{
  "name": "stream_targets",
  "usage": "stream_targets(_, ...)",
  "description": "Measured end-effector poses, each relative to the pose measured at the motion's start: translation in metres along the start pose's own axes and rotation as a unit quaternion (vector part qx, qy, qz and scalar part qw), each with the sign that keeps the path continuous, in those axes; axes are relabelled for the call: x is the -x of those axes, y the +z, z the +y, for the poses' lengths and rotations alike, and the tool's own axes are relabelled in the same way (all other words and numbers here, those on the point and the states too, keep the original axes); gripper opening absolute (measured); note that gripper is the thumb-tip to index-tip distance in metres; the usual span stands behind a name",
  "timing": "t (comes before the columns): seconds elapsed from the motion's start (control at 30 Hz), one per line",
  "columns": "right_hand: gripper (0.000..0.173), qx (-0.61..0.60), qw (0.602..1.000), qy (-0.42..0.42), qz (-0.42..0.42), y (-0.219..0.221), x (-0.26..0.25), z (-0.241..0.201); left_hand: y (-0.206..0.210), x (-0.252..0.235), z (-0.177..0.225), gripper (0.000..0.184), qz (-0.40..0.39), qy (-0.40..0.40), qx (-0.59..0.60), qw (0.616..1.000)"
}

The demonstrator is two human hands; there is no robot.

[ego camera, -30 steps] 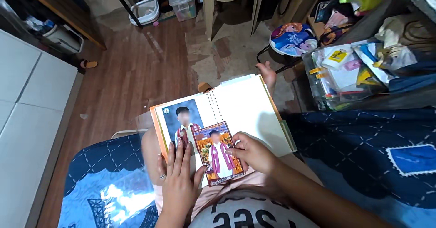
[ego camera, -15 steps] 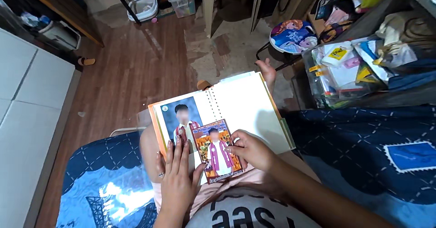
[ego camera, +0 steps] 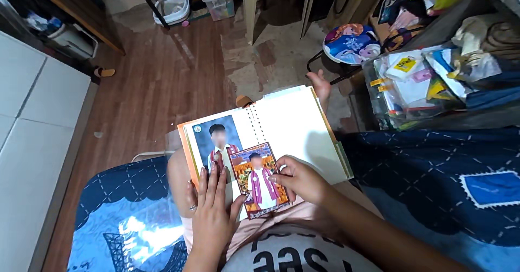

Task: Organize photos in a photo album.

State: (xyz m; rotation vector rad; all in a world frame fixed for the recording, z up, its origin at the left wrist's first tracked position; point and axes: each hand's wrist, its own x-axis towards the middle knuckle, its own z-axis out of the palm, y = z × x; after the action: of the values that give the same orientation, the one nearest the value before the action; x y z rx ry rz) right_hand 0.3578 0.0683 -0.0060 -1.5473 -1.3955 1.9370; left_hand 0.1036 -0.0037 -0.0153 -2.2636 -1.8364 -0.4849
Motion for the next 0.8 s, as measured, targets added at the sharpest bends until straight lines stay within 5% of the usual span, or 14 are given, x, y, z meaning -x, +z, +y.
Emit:
stream_targets(0.23, 0.023, -0.019, 0.999, -0.024, -0.025, -0.003, -0.002, 0.007, -0.001, 0.0, -0.001, 0.077, 0.0, 0.002, 0.012, 1.0)
stream_targets(0.4, 0.017, -0.073, 0.995, -0.053, -0.05, -0.013, 0.007, 0.004, -0.016, -0.003, -0.011, 0.085, -0.05, -0.006, 0.152, 0.987)
stream_targets(0.53, 0.02, -0.044, 0.996, -0.069, -0.045, -0.016, 0.011, 0.003, -0.031, -0.007, -0.02, 0.071, -0.055, -0.017, 0.22, 0.974)
stream_targets(0.8, 0.02, -0.056, 0.994, -0.091, 0.034, -0.018, 0.019, -0.016, -0.048, -0.046, -0.048, 0.041, -0.014, 0.004, 0.159, 0.987)
